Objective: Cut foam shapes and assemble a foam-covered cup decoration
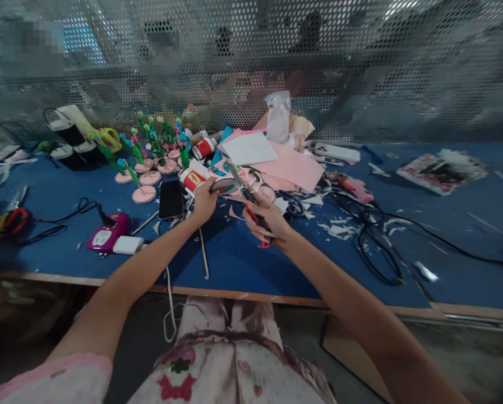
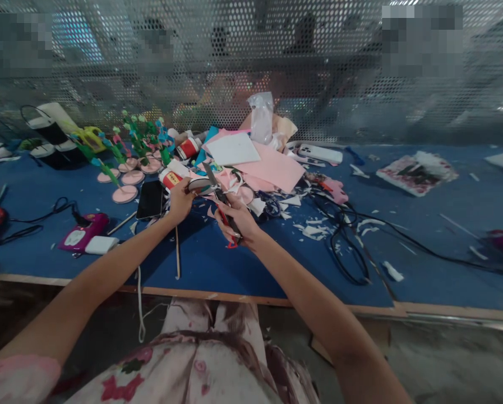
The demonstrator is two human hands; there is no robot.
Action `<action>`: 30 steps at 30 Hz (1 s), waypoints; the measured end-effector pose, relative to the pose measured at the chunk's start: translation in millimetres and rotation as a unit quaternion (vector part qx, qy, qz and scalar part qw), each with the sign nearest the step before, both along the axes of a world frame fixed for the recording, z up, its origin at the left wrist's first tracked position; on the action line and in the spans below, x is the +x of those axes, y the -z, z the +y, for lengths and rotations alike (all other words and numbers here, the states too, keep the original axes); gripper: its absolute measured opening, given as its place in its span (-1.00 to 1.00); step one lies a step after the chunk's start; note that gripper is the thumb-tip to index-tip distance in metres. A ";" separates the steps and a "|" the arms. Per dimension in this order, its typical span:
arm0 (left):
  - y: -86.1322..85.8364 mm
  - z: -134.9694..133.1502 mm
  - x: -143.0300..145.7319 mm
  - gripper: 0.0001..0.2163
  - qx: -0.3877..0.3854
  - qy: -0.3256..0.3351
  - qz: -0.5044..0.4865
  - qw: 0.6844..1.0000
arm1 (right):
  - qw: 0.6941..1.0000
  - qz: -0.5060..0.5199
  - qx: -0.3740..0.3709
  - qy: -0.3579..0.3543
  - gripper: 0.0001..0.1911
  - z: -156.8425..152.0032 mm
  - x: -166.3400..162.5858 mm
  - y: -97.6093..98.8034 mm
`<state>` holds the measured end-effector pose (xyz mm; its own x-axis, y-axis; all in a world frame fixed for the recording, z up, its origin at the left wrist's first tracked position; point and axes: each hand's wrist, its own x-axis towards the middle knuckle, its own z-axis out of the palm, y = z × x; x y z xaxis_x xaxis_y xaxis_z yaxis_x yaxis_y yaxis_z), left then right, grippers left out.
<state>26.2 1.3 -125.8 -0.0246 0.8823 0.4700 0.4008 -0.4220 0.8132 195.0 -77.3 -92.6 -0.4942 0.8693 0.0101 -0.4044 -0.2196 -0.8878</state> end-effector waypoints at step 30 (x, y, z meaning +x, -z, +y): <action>2.5 -0.9 4.8 -0.79 -0.018 0.054 -0.081 0.995 | 0.998 0.004 -0.047 0.043 -0.52 6.4 3.3 5.5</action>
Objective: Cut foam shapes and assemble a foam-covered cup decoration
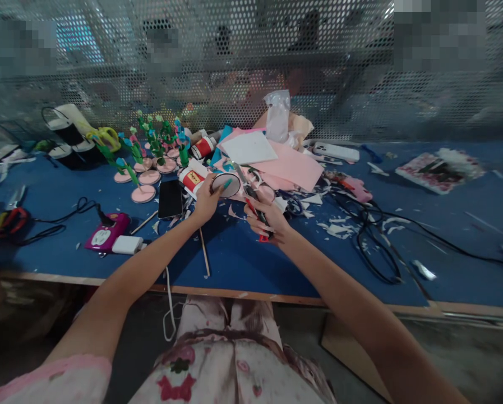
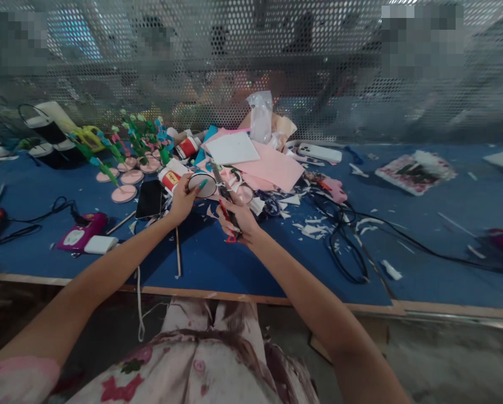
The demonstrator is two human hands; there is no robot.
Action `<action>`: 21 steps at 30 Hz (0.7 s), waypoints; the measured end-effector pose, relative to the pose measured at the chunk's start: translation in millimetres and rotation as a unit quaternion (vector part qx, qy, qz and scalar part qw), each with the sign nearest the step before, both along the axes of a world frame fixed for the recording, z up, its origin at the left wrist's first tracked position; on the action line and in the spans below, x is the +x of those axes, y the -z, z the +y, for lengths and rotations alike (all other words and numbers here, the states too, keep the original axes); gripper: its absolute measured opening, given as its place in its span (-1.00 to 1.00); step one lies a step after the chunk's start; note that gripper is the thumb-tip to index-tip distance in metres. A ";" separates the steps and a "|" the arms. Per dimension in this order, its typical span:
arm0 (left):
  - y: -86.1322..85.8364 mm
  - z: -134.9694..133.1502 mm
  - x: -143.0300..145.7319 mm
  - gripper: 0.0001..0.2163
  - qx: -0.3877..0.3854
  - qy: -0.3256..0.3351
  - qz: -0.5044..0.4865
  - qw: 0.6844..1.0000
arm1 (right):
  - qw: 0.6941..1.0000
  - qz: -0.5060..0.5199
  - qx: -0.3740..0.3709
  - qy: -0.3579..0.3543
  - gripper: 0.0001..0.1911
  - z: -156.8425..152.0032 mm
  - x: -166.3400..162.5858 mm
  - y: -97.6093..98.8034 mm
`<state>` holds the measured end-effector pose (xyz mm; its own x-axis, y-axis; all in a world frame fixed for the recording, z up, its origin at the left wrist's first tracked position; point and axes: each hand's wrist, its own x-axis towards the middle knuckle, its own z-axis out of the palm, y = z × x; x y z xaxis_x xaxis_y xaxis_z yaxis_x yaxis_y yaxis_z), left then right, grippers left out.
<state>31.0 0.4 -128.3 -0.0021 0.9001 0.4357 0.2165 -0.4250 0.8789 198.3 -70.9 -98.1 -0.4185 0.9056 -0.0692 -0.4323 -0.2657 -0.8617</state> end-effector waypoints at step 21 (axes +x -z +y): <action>13.8 11.4 -4.4 -0.89 0.021 -0.020 0.026 0.999 | 0.998 -0.030 0.045 -0.020 -0.44 -9.1 -5.9 -7.7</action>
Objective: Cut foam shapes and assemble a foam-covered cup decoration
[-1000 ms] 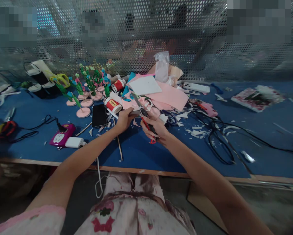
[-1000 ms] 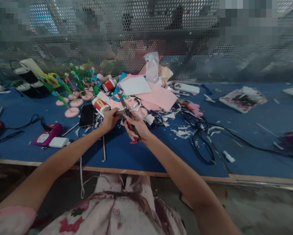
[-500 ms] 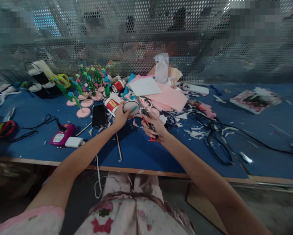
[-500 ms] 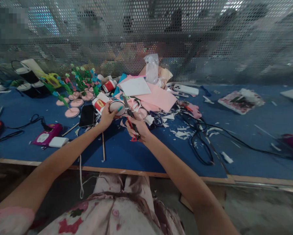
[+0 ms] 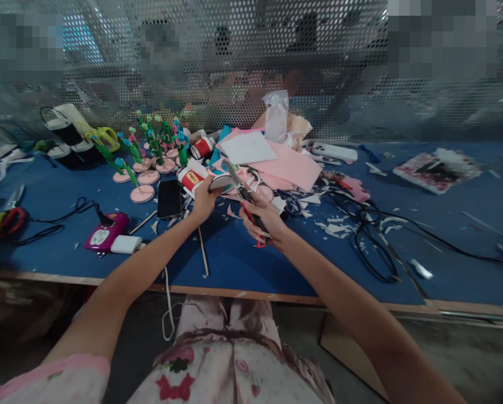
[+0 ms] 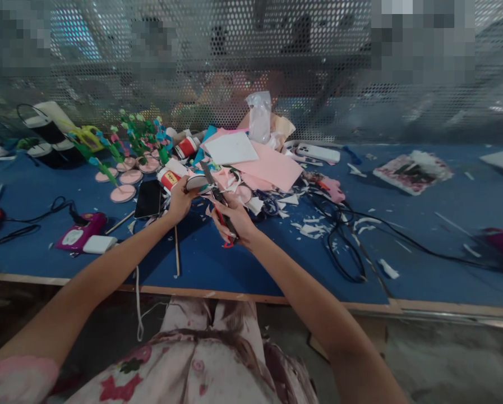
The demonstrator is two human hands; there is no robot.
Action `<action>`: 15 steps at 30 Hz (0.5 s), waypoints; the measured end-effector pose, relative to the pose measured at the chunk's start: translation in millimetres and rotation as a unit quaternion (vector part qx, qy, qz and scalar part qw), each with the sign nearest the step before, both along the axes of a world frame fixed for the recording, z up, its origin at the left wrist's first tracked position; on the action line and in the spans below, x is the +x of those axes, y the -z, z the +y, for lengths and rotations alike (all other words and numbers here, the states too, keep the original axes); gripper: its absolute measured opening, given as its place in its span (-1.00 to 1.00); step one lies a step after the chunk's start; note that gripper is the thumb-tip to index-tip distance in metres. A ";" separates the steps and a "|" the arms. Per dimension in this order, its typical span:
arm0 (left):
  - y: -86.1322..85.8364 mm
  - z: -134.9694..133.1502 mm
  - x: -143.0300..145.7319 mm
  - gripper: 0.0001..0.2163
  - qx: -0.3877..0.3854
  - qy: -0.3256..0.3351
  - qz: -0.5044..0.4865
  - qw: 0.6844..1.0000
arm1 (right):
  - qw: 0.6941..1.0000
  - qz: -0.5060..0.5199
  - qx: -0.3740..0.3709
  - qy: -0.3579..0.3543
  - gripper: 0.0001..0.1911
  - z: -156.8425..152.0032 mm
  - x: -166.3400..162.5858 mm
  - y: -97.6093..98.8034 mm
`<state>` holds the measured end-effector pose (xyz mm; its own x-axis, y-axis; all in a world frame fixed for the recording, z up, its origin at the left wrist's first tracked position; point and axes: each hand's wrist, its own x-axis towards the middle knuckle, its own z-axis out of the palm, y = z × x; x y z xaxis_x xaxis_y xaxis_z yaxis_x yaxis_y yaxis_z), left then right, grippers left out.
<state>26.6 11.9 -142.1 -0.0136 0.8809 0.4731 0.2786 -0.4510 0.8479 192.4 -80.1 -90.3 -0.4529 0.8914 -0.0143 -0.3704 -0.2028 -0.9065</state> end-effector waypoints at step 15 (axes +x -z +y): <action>-23.7 -13.9 1.8 -0.91 0.002 -0.016 0.079 0.997 | 1.000 -0.016 -0.010 -0.016 -0.44 0.9 3.7 0.9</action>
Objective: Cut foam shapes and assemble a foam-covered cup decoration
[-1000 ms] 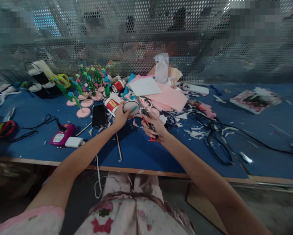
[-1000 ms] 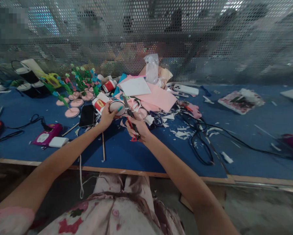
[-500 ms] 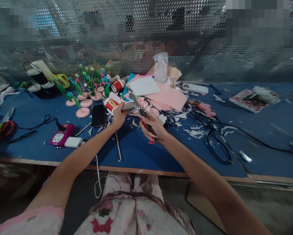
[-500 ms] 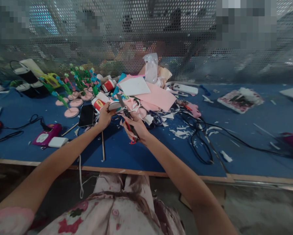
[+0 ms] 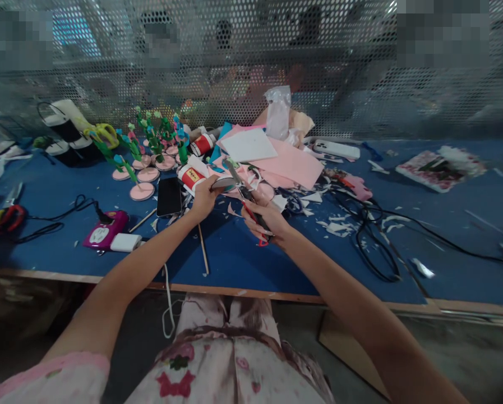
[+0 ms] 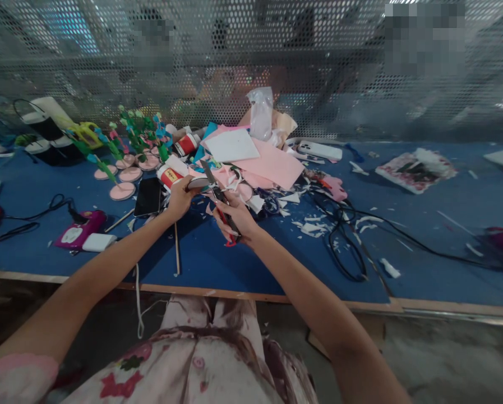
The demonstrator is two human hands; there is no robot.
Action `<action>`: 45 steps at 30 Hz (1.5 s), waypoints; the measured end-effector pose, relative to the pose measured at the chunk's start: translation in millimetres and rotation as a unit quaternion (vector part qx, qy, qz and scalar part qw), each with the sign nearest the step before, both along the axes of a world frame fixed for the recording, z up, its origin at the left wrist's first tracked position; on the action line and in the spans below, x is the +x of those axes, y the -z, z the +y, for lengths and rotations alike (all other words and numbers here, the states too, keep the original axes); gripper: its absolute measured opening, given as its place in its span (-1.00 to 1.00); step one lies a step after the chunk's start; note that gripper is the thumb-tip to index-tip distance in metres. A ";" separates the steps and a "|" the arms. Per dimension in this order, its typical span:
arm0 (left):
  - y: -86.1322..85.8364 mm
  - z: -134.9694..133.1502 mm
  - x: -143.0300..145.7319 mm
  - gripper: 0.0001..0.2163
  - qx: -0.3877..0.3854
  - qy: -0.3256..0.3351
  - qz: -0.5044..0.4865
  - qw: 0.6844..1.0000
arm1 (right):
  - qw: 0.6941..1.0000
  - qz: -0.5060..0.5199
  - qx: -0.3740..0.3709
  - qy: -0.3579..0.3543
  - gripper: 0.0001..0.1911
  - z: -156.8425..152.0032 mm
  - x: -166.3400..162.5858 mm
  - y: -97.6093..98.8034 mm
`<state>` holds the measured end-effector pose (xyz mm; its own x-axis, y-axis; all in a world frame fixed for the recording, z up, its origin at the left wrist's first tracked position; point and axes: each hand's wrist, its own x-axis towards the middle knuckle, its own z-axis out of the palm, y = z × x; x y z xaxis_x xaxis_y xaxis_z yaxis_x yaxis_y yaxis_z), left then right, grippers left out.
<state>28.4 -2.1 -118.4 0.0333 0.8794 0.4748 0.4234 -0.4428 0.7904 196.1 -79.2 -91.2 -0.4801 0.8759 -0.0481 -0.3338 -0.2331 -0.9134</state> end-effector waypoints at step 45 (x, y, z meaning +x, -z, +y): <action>17.7 18.0 -4.8 -0.50 -0.004 0.098 -0.123 0.988 | 0.983 -0.091 0.026 0.159 -0.32 21.0 7.7 15.5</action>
<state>23.6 15.9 -136.1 0.0873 0.8716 0.4824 0.1245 -0.4900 0.8628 203.8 -58.2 -106.8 -0.1688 0.9839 -0.0587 -0.2113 -0.0943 -0.9729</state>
